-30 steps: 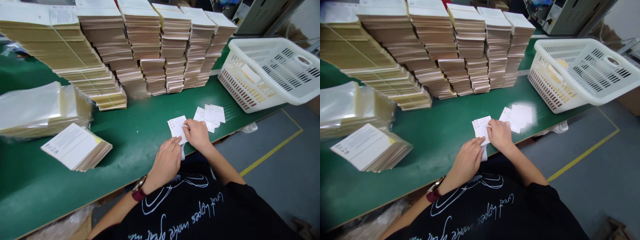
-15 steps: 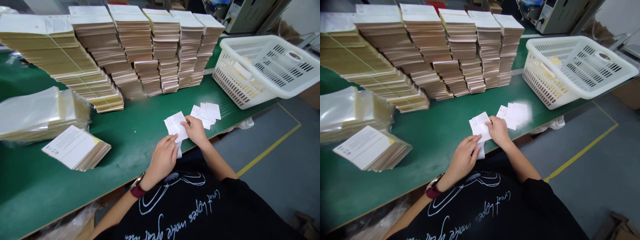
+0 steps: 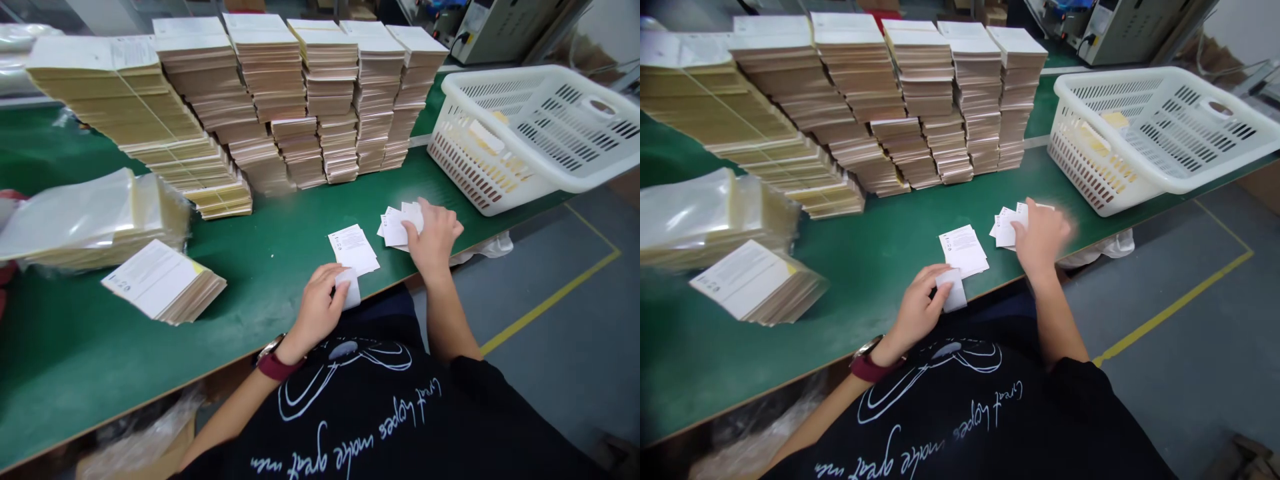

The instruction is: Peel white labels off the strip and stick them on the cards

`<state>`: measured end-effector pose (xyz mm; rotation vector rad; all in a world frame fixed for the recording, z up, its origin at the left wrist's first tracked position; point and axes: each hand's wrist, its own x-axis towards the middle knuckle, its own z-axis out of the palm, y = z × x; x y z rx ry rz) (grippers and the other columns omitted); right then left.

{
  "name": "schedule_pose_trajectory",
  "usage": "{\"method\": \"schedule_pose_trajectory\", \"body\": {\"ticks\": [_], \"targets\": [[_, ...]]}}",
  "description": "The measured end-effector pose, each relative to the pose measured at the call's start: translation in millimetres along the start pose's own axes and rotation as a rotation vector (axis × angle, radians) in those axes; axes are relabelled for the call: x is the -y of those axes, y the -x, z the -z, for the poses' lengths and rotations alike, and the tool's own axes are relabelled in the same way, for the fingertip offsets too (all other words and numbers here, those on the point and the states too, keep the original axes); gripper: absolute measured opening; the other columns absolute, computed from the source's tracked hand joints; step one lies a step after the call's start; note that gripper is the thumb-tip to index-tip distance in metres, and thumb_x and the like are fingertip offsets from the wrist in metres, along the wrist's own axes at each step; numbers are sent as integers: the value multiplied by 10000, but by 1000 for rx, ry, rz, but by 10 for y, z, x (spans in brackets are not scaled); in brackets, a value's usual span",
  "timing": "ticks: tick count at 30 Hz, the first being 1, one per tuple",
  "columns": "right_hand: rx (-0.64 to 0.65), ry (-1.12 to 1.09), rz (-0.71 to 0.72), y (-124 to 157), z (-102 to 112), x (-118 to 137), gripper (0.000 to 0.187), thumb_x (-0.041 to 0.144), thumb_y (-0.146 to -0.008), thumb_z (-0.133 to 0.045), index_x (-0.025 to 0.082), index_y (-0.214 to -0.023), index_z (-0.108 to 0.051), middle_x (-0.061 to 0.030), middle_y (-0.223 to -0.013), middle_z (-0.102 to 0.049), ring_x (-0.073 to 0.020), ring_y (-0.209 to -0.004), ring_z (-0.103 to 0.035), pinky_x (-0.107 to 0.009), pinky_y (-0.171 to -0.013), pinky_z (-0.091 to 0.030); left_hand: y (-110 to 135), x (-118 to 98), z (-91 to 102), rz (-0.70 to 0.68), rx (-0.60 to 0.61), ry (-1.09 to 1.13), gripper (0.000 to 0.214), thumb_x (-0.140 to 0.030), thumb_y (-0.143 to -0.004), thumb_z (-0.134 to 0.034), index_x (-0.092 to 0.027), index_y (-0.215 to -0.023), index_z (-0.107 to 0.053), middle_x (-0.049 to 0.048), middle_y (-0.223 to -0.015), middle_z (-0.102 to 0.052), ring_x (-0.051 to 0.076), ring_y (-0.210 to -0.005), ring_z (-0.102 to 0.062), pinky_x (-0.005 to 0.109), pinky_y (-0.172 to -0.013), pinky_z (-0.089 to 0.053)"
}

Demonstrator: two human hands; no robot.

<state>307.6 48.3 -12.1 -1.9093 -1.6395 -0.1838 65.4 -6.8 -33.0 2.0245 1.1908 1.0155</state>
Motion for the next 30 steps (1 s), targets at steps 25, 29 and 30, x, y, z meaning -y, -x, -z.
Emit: {"method": "schedule_pose_trajectory", "body": {"ticks": [25, 29, 30], "targets": [[230, -963, 298, 434, 189, 293, 135, 206, -903, -589, 226, -835, -704, 16, -602, -628, -151, -626, -549, -358, -671, -450, 65, -139, 0, -206, 173, 59, 160, -162, -928, -476, -163, -781, -540, 39, -807, -587, 162, -795, -514, 313, -721, -473], [-28, -817, 303, 315, 90, 238, 117, 188, -879, -596, 231, -911, -700, -28, -740, -679, -189, -729, -604, -381, -676, -482, 136, -138, -27, -304, 138, -158, 97, -95, -878, -485, -134, -851, -570, 106, -959, -597, 218, -947, -523, 386, -811, -493], [-27, -737, 379, 304, 46, 237, 118, 182, -873, -598, 225, -919, -698, -39, -772, -690, -196, -750, -610, -395, -699, -487, 149, -135, -29, -334, 126, -234, 97, -84, -862, -495, -122, -879, -583, 129, -1008, -597, 242, -994, -524, 414, -837, -495]]}}
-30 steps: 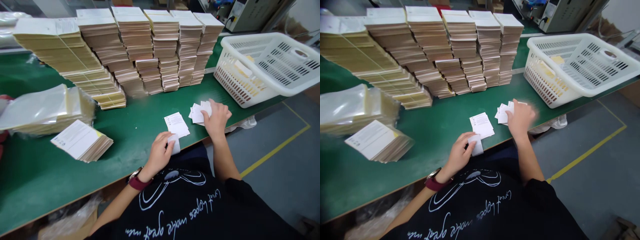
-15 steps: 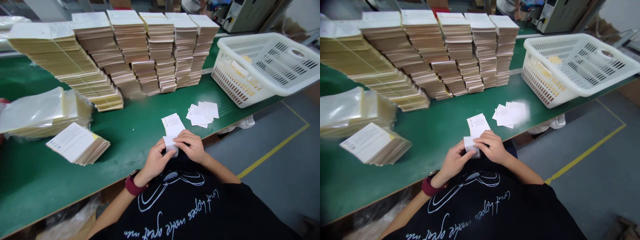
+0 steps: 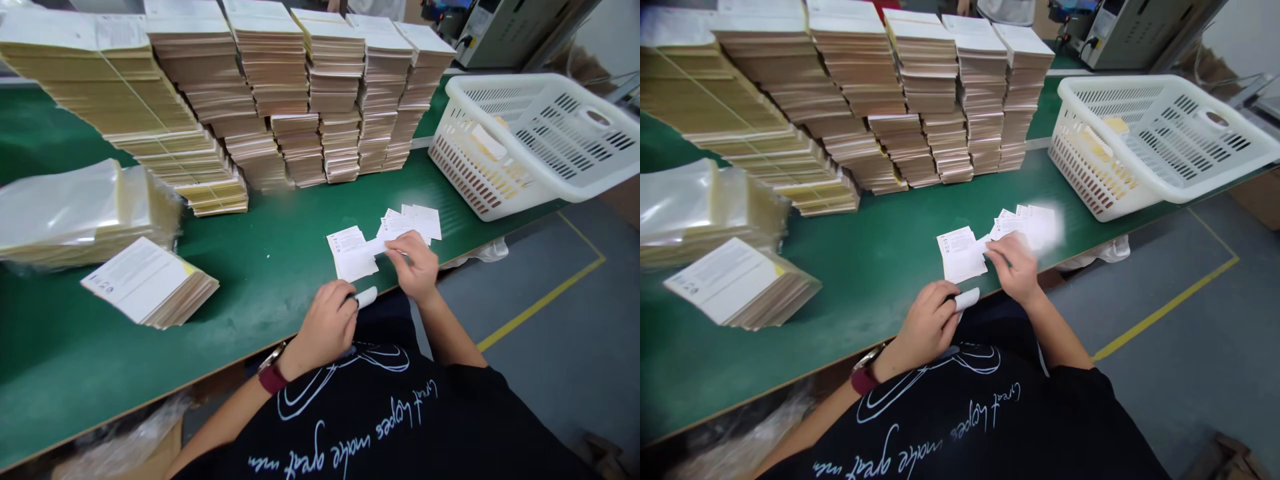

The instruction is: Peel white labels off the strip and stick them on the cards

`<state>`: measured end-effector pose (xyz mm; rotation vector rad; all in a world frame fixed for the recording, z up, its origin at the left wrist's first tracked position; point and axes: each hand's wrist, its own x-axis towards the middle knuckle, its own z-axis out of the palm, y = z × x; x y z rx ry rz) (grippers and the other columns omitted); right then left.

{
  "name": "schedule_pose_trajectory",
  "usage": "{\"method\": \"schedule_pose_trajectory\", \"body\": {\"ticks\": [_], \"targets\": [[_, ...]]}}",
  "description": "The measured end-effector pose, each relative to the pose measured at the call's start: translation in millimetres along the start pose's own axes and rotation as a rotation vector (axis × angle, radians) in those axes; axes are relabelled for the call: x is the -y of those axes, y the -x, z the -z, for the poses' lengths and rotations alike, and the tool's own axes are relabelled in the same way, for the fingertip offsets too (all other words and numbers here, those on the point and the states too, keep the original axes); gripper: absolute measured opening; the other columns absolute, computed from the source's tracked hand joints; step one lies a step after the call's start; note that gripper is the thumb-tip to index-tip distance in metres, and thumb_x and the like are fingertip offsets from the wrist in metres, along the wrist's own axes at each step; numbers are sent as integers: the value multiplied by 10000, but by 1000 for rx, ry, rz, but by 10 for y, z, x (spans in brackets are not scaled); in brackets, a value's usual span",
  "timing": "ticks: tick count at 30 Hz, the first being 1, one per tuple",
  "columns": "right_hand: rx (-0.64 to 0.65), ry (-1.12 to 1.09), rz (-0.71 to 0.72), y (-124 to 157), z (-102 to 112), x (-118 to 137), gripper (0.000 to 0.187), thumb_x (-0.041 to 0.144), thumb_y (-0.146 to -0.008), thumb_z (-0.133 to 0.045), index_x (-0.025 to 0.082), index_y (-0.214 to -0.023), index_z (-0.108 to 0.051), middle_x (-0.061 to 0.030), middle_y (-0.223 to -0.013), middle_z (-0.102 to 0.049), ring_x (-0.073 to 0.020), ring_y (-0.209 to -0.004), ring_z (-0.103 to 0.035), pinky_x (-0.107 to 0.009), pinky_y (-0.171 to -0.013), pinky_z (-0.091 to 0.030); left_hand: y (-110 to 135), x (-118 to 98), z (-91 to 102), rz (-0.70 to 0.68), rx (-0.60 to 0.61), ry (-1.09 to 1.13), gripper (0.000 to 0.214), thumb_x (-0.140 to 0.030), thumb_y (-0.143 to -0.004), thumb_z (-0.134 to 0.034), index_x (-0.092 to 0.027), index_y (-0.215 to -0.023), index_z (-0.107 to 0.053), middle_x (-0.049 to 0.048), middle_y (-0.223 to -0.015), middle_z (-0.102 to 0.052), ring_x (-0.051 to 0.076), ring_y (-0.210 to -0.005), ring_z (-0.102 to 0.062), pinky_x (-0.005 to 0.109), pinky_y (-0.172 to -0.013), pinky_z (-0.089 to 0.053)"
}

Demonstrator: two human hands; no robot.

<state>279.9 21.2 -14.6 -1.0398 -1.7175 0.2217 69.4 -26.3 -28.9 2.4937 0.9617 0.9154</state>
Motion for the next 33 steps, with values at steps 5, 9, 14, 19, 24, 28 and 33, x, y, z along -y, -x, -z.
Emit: {"method": "schedule_pose_trajectory", "body": {"ticks": [5, 9, 14, 19, 24, 28, 33], "targets": [[225, 148, 176, 70, -163, -69, 161, 141, -882, -567, 200, -982, -678, -60, -833, -713, -209, -810, -611, -410, -744, -480, 12, 30, 12, -17, 7, -179, 270, -64, -834, -491, -79, -1082, -597, 191, -1134, -581, 299, -1099, -530, 476, -878, -510], [298, 172, 186, 111, -194, -57, 172, 139, -884, -564, 201, -998, -676, -64, -838, -711, -211, -820, -602, -405, -742, -461, 3, 59, 16, 14, 38, -142, 244, -77, -850, -460, -96, -1045, -607, 190, -1175, -581, 301, -1131, -540, 489, -905, -515], [377, 158, 155, 117, -186, -72, 189, 151, -890, -552, 219, -1002, -688, -57, -843, -704, -211, -826, -593, -408, -744, -444, 2, 76, 13, 13, 34, -140, 202, -87, -839, -470, -105, -987, -607, 193, -1183, -579, 302, -1121, -557, 485, -898, -526], [429, 178, 194, 93, -182, -84, 171, 133, -886, -552, 195, -979, -682, -59, -832, -693, -204, -820, -557, -394, -746, -416, -9, 81, 15, 46, 61, -153, 231, -91, -837, -475, -96, -1032, -600, 223, -1335, -505, 315, -1159, -543, 483, -910, -517], [505, 260, 166, 65, -186, -63, 169, 159, -903, -505, 186, -910, -672, -57, -800, -663, -211, -826, -528, -401, -778, -375, -36, 74, 12, 83, 148, -153, 228, -106, -862, -473, -87, -1048, -604, 189, -1363, -533, 325, -1219, -508, 483, -971, -478], [520, 335, 124, 57, -195, -35, 171, 189, -910, -489, 183, -874, -656, -55, -779, -638, -210, -827, -511, -397, -789, -350, -43, 69, 11, 103, 141, -120, 270, -112, -884, -451, -75, -1108, -596, 177, -1350, -556, 311, -1215, -511, 482, -977, -466], [485, 470, 130, 72, -187, -28, 186, 246, -920, -502, 195, -836, -660, -56, -785, -638, -217, -820, -503, -417, -814, -325, -46, 71, 11, 124, 136, -83, 272, -125, -897, -442, -78, -1106, -609, 180, -1341, -565, 309, -1222, -514, 493, -984, -457]]}}
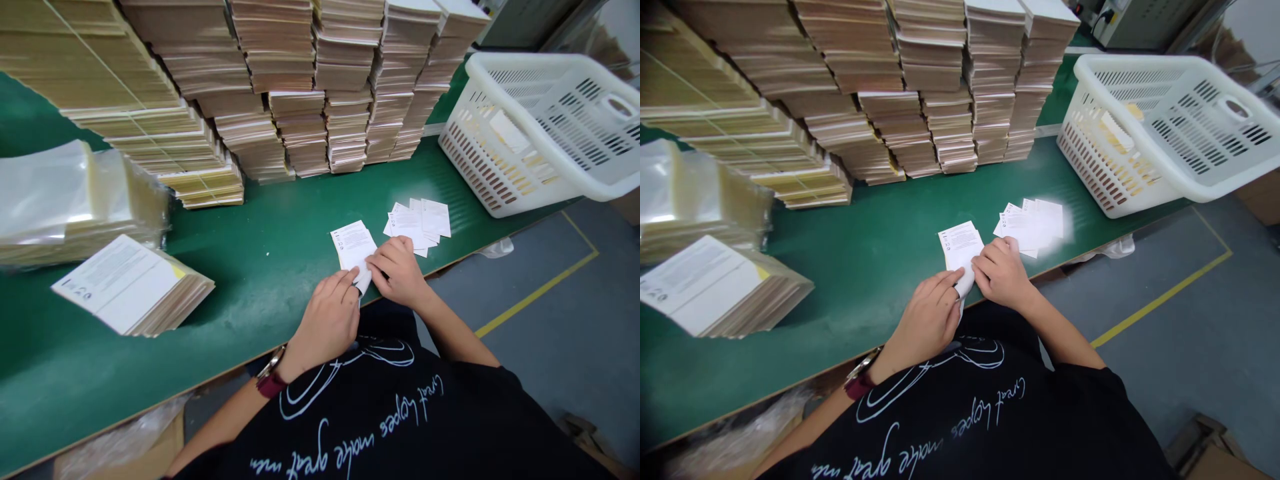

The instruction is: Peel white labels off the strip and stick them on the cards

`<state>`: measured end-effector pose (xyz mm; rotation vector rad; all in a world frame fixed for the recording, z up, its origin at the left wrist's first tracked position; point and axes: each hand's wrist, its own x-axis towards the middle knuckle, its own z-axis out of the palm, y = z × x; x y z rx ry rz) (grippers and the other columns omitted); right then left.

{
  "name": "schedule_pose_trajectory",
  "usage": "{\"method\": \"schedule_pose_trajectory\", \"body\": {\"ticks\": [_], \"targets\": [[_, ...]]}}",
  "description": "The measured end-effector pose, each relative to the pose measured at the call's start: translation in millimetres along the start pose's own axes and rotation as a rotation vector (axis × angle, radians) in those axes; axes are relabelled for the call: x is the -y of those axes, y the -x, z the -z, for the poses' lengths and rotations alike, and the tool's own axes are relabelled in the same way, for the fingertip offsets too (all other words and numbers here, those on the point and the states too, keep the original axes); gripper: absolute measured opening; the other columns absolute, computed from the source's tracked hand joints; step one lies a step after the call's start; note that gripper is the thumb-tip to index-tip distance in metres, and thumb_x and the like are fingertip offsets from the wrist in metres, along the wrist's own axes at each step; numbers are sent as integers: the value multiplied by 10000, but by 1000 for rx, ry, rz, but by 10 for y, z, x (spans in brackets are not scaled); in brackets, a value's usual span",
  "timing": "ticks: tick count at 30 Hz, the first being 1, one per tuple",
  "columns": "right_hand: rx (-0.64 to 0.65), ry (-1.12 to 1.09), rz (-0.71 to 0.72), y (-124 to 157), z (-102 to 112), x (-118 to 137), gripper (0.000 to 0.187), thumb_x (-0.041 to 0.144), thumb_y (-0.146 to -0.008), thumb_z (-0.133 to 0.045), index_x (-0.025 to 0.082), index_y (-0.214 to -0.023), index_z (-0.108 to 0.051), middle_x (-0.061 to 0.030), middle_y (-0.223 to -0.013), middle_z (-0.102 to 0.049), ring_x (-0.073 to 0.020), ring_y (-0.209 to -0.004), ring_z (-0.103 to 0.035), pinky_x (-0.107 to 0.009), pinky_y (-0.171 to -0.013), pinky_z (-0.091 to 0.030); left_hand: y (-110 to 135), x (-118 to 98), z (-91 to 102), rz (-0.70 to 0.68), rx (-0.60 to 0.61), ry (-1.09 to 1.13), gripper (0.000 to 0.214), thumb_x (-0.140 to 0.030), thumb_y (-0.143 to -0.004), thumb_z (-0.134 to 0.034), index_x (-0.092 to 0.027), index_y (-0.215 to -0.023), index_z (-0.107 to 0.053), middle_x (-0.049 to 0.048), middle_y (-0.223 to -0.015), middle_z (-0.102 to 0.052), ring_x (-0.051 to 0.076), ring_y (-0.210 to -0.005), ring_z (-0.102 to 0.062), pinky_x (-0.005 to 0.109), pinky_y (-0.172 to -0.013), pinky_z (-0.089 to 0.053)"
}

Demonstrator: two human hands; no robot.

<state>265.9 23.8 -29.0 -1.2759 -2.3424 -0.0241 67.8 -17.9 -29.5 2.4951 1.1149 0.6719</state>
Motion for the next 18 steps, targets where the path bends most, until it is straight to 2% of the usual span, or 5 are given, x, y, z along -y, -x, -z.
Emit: {"method": "schedule_pose_trajectory", "body": {"ticks": [4, 10, 13, 16, 18], "targets": [[-30, 170, -150, 20, -21, 20, 293, 442, -922, -531, 187, -919, -677, -83, -807, -652, -247, -820, -475, -413, -765, -286, 1, -3, 7, 6, 2, 13, 275, -120, -895, -444, -81, -1112, -608, 179, -1339, -567, 311, -1232, -507, 501, -982, -460], [21, 173, -303, -64, -50, 64, 494, 572, -889, -532, 181, -1178, -620, -112, -922, -658, -277, -876, -479, -378, -716, -287, 20, 0, 19, -18, 9, 14, 267, -111, -878, -461, -90, -1099, -609, 169, -1320, -585, 315, -1234, -504, 518, -978, -467], [24, 172, -364, -126, -76, 39, 507, 531, -898, -545, 173, -1254, -577, -123, -936, -662, -281, -874, -499, -377, -714, -307, 29, 5, 26, -59, 14, 14, 304, -94, -870, -460, -90, -1145, -589, 150, -1324, -591, 304, -1238, -514, 510, -989, -473], [16, 138, -421, -164, -90, 25, 420, 430, -923, -547, 160, -1242, -584, -116, -875, -670, -278, -852, -525, -384, -723, -329, 35, 7, 32, -73, 15, 41, 336, -76, -868, -449, -103, -1177, -578, 138, -1331, -591, 286, -1268, -510, 506, -1019, -471], [17, 98, -450, -180, -81, 34, 452, 438, -888, -600, 162, -1246, -581, -104, -841, -671, -277, -845, -540, -386, -734, -345, 39, 8, 32, -70, 17, 64, 327, -75, -869, -448, -116, -1163, -587, 137, -1334, -590, 280, -1295, -498, 510, -1039, -466]]}}
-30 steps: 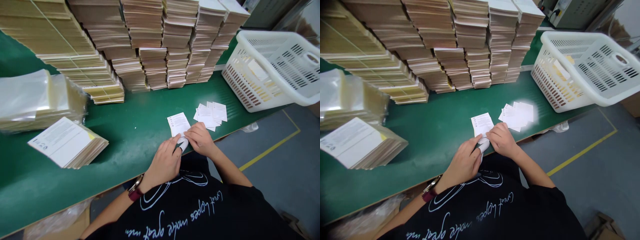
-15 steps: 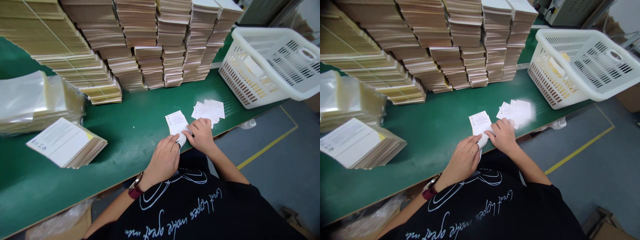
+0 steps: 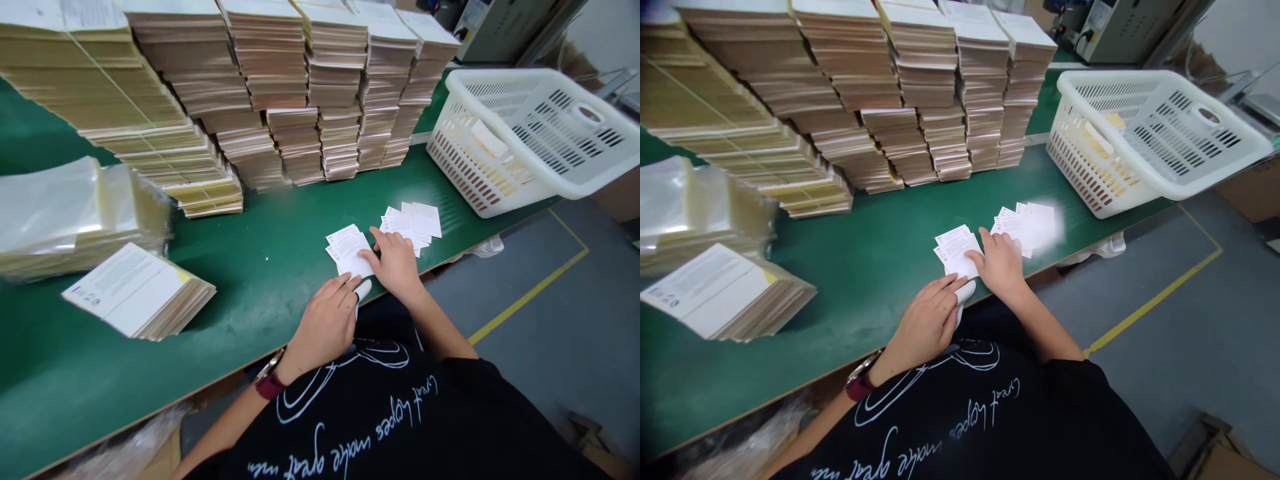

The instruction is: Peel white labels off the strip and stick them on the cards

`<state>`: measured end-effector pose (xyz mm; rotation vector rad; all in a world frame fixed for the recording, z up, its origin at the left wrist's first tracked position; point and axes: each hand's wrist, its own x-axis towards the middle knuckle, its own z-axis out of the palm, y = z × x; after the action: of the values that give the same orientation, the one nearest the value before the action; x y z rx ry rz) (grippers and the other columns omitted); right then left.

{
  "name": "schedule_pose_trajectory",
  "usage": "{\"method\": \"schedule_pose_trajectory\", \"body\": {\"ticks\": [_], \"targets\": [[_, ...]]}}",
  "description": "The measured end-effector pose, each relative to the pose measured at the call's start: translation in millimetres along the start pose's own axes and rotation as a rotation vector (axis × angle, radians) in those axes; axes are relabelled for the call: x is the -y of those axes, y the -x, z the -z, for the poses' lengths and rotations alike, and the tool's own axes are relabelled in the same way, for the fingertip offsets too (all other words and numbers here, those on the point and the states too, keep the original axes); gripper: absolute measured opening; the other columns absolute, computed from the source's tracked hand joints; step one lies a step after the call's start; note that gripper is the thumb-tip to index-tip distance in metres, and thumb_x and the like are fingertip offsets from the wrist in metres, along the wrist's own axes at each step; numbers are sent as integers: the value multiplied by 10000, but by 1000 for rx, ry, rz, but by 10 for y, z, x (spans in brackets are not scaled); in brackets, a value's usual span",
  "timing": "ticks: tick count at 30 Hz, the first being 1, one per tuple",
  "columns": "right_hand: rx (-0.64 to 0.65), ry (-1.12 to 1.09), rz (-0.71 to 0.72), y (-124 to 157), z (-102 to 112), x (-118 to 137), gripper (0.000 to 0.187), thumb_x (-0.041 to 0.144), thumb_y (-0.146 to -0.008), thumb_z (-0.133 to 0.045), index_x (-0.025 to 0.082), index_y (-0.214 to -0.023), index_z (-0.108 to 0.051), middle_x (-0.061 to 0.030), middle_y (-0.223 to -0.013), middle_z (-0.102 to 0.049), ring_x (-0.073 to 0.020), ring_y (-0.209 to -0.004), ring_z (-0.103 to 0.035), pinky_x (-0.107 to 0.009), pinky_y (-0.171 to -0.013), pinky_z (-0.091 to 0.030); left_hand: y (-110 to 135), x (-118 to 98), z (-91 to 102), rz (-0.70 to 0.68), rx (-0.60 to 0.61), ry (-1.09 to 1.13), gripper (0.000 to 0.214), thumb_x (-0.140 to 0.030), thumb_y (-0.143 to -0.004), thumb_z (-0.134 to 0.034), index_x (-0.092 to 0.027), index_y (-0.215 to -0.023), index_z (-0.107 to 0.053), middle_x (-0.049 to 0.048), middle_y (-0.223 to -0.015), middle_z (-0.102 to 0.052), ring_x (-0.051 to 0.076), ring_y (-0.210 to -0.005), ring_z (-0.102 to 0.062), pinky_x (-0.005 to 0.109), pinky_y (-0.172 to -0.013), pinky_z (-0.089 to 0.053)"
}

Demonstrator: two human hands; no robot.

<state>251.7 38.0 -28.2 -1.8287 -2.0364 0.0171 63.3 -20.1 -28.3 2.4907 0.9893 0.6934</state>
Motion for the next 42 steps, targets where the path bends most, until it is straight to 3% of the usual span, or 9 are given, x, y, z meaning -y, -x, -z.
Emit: {"method": "schedule_pose_trajectory", "body": {"ticks": [3, 8, 14, 18, 22, 26, 31, 36, 42], "targets": [[78, -100, -57, -14, 26, 24, 502, 424, -820, -685, 159, -1233, -583, -63, -770, -658, -263, -804, -559, -376, -729, -370, 6, 4, -7, 7, -9, 25, 306, -86, -878, -456, -124, -1149, -594, 140, -1339, -586, 278, -1320, -485, 516, -1051, -466], [91, -254, -74, -42, 8, 18, 134, 274, -861, -586, 184, -932, -653, -53, -759, -652, -225, -742, -560, -349, -699, -406, 40, 21, 5, 75, -149, 234, 281, -137, -907, -477, -156, -1159, -600, 121, -1252, -644, 245, -1230, -565, 499, -1017, -495], [-171, -262, -73, -23, 1, -34, 253, 305, -935, -445, 178, -942, -663, -111, -887, -701, -265, -853, -610, -410, -797, -438, 155, 24, 180, 557, -333, 1150, 151, -297, -857, -584, -165, -893, -650, 69, -843, -725, 185, -747, -697, 356, -718, -584], [-178, -627, -117, 39, 52, 64, 238, 371, -934, -486, 211, -1013, -643, -68, -932, -712, -226, -841, -646, -353, -742, -493, 394, 31, 608, 683, -362, 1468, 199, -294, -742, -630, -160, -607, -572, 22, -565, -609, 131, -437, -558, 247, -430, -442], [48, -840, -81, 130, -14, 332, 320, 358, -881, -591, 243, -1176, -548, -37, -869, -718, -206, -702, -658, -318, -601, -503, 755, 92, 1210, 759, -538, 894, 243, -413, -791, -583, -182, -747, -642, -9, -488, -512, 117, -393, -435, 235, -379, -319], [31, -745, 158, 186, -112, 589, 96, 315, -884, -579, 241, -922, -628, -51, -867, -708, -225, -793, -667, -360, -735, -532, 930, 340, 1800, 884, -728, -76, 267, -358, -858, -493, -181, -953, -670, 42, -674, -605, 182, -606, -561, 275, -568, -419], [191, -695, 397, 212, -137, 585, 362, 136, -874, -461, 223, -1188, -619, -73, -1032, -669, -204, -945, -641, -337, -808, -546, 732, 602, 2327, 1074, -172, -829, 427, -193, -874, -378, -153, -1243, -588, 157, -959, -634, 280, -766, -637, 333, -633, -421], [181, -603, 532, 268, -189, 499, 560, 72, -859, -440, 261, -1384, -491, -94, -1149, -602, -219, -1064, -582, -395, -903, -533, 506, 571, 2464, 1032, 157, -917, 395, -154, -888, -314, -94, -1092, -647, 208, -1067, -582, 284, -801, -646, 338, -621, -428], [-69, -566, 465, 199, -205, 481, 278, 179, -910, -513, 277, -1077, -712, -103, -1125, -579, -235, -1037, -576, -397, -825, -538, 629, 767, 2454, 1009, -51, -903, 302, -223, -881, -378, -122, -947, -655, 155, -1008, -564, 257, -823, -606, 334, -668, -417]]}}
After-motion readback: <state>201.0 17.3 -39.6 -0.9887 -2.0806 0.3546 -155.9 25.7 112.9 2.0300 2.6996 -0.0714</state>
